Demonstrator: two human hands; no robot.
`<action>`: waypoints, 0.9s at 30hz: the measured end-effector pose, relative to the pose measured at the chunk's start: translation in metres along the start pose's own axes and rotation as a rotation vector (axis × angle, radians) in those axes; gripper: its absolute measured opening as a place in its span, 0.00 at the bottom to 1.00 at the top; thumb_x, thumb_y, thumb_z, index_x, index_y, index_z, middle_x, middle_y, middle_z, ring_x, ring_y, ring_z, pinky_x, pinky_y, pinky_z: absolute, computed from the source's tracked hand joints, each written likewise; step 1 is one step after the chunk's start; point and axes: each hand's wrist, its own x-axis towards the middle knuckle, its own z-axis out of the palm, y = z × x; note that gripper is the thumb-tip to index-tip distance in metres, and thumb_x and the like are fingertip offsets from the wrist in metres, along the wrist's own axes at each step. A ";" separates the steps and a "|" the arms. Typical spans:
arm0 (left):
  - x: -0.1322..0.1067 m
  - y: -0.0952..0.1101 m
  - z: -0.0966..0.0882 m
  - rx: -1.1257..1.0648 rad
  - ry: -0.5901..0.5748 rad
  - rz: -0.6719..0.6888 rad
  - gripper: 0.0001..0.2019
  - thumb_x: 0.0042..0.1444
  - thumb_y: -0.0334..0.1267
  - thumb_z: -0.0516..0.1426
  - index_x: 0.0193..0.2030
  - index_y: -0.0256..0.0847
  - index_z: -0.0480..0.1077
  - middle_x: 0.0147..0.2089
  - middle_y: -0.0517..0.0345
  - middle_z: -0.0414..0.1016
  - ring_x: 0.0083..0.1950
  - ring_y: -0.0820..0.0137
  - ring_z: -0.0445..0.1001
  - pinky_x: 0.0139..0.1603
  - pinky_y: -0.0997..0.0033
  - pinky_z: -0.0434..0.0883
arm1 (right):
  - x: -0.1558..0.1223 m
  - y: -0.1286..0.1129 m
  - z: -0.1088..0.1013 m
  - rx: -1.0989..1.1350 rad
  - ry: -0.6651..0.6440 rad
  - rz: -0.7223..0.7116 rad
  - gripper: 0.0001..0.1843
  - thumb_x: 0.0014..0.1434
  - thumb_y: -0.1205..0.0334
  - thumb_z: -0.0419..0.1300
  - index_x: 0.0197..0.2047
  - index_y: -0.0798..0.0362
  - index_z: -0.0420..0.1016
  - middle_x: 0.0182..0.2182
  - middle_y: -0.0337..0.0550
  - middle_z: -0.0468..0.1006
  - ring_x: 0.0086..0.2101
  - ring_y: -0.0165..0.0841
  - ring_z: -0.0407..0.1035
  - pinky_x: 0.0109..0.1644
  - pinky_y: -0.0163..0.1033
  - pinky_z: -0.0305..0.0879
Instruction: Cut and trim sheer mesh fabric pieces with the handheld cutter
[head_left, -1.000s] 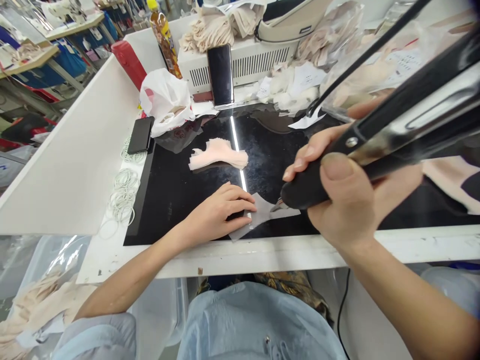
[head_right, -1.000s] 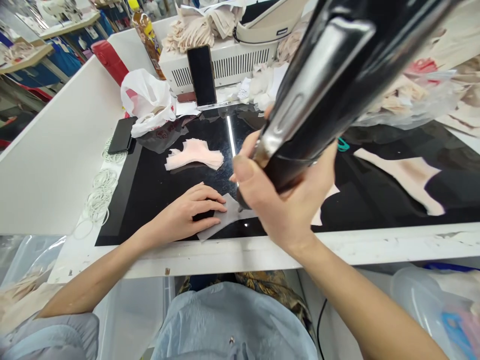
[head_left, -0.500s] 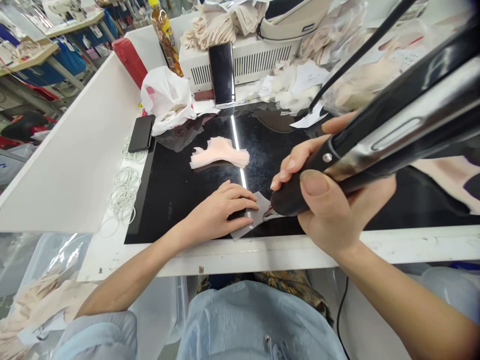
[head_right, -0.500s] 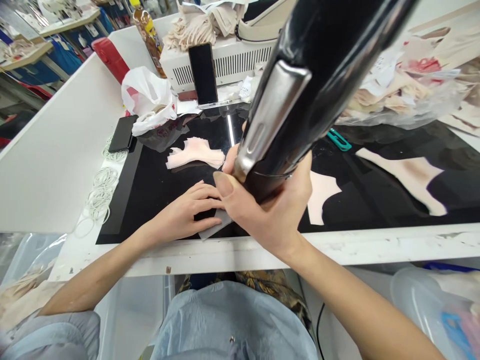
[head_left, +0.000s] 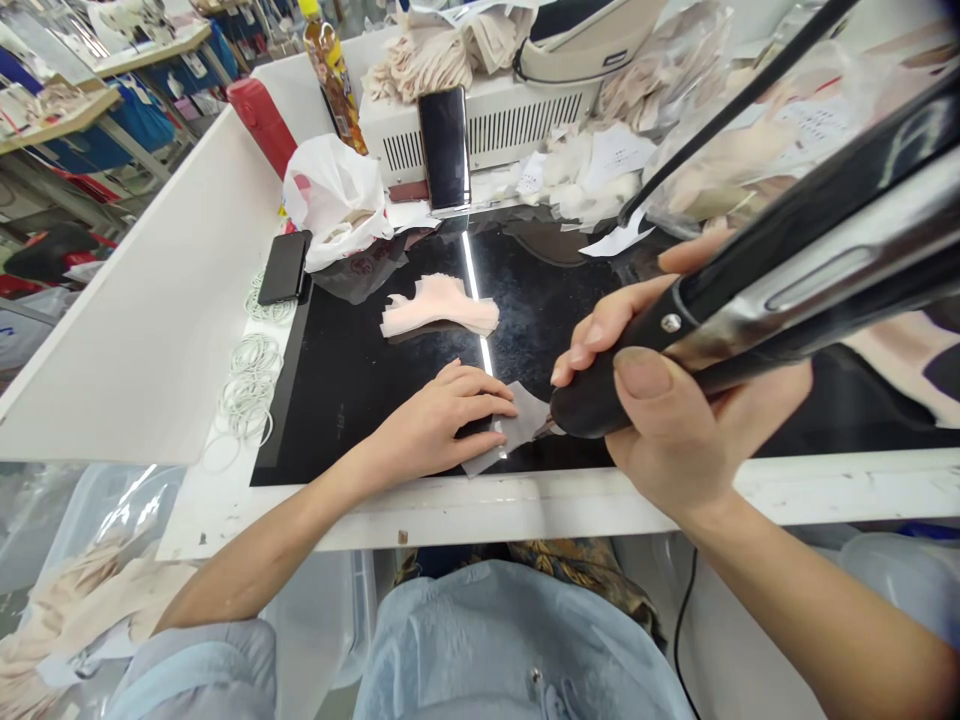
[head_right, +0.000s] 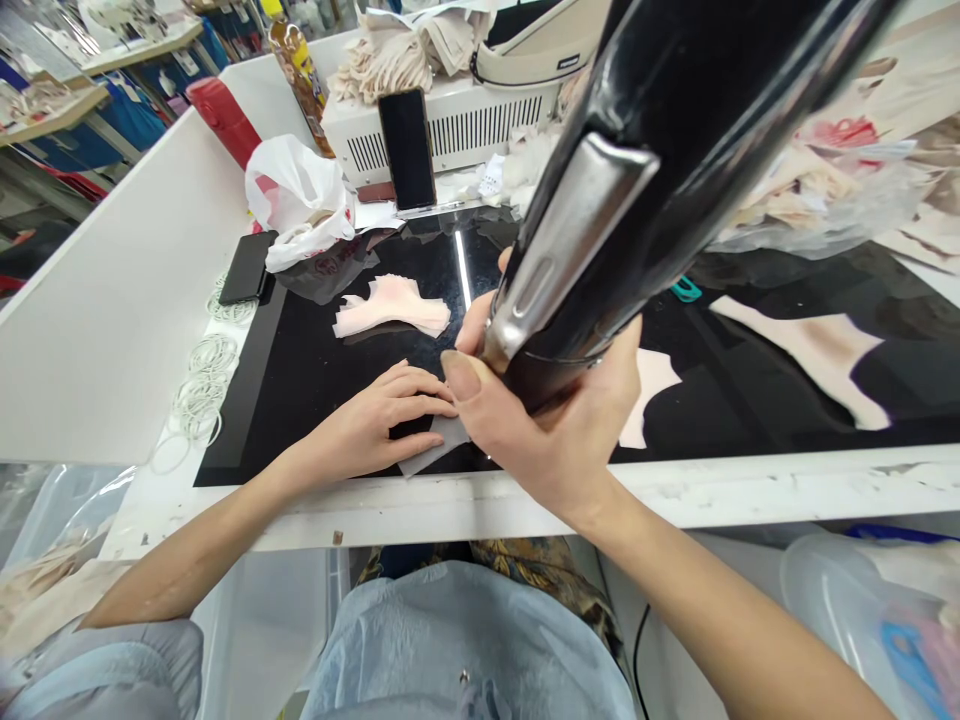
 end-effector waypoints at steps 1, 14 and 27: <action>0.000 0.000 0.000 0.003 0.000 0.000 0.13 0.66 0.37 0.59 0.56 0.44 0.74 0.58 0.51 0.74 0.60 0.63 0.72 0.71 0.53 0.57 | 0.001 -0.001 0.001 0.004 0.005 -0.009 0.21 0.55 0.44 0.67 0.51 0.33 0.68 0.32 0.36 0.73 0.24 0.34 0.68 0.23 0.42 0.70; -0.006 0.006 0.004 0.013 -0.015 -0.010 0.15 0.67 0.39 0.58 0.59 0.46 0.72 0.63 0.53 0.74 0.68 0.62 0.66 0.75 0.46 0.51 | 0.020 0.022 0.001 0.055 0.092 -0.177 0.16 0.53 0.51 0.71 0.44 0.39 0.75 0.26 0.31 0.70 0.19 0.25 0.63 0.19 0.36 0.66; -0.005 0.004 0.004 0.004 -0.046 -0.007 0.19 0.64 0.41 0.61 0.61 0.48 0.71 0.64 0.51 0.73 0.68 0.59 0.66 0.74 0.43 0.52 | 0.003 0.006 0.007 0.021 0.051 -0.053 0.20 0.55 0.47 0.68 0.50 0.33 0.70 0.29 0.35 0.73 0.24 0.33 0.68 0.26 0.43 0.73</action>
